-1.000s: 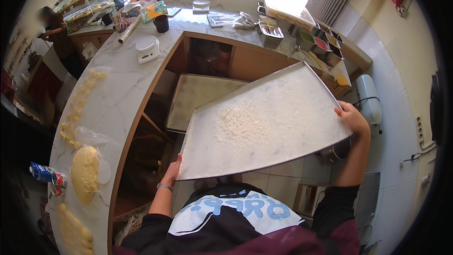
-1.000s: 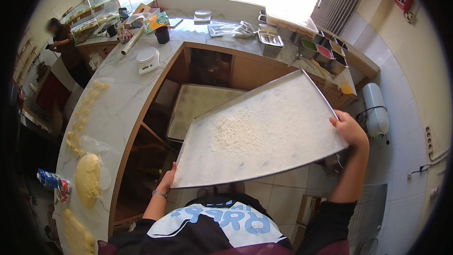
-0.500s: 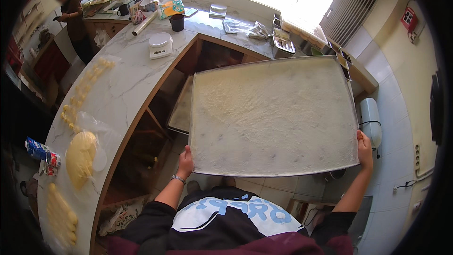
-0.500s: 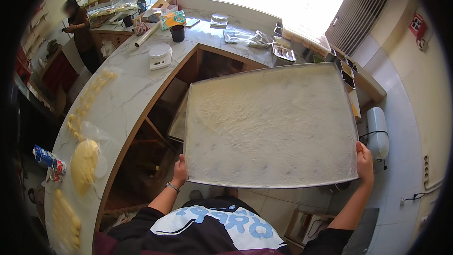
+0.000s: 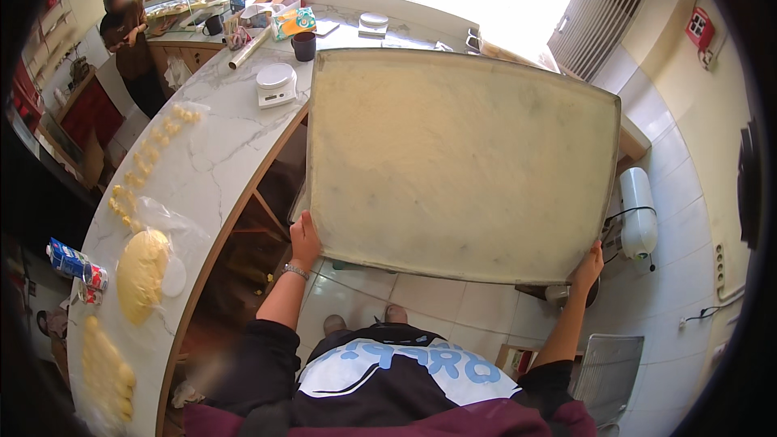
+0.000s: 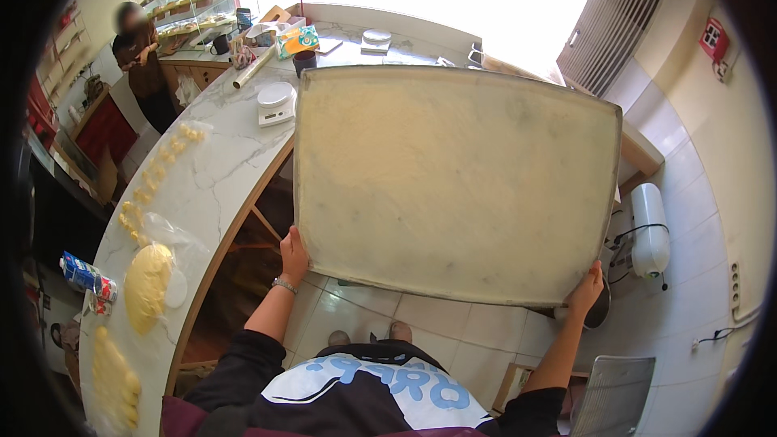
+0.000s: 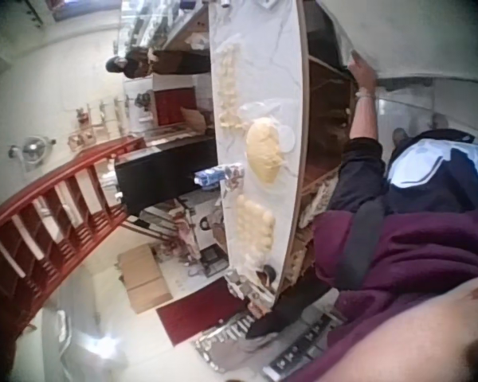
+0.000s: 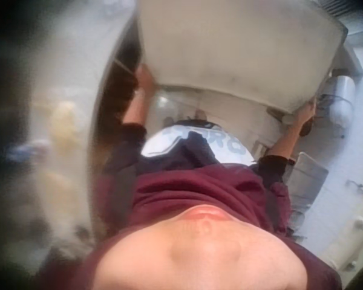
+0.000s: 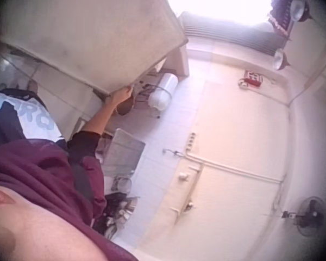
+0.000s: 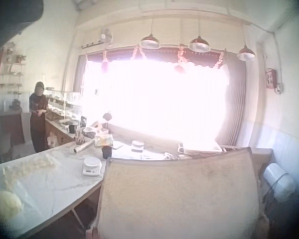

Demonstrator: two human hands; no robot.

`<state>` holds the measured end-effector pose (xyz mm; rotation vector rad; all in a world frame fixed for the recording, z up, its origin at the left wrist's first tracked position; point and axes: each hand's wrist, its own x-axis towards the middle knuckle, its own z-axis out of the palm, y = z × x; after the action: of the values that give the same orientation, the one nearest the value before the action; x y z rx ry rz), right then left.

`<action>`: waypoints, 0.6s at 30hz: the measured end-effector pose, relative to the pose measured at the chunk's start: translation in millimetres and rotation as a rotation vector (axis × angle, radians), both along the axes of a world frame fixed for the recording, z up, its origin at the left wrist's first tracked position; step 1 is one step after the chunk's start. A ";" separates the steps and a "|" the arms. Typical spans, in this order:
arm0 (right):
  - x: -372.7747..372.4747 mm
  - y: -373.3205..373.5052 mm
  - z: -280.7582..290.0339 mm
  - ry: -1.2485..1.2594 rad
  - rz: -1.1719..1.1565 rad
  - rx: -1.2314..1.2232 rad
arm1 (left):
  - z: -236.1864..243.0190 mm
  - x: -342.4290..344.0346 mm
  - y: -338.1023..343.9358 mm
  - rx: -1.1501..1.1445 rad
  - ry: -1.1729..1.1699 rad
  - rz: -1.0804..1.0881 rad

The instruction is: The person picks up a metal baking tray from a shelf, shakes it, and then places small pieces of dough onto it one by one from a work surface.

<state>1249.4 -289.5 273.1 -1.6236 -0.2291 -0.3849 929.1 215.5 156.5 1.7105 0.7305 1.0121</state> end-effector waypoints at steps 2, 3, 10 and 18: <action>-1.1 9.5 -8.9 0.052 -0.026 -0.069 | 5.5 1.9 9.9 0.022 -0.026 0.021; -1.1 13.1 -13.1 0.076 -0.038 -0.104 | 11.4 2.4 14.9 0.049 -0.033 0.013; -5.9 32.1 -130.0 0.200 -0.068 0.125 | 91.1 3.9 53.7 0.233 0.095 -0.085; -80.7 119.0 -243.8 0.743 -0.020 0.351 | 250.2 -8.9 65.9 0.126 0.200 -0.338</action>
<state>1168.7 -170.5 29.3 -1.3199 0.3983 0.1725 920.2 281.4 406.7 1.9837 0.4864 0.6714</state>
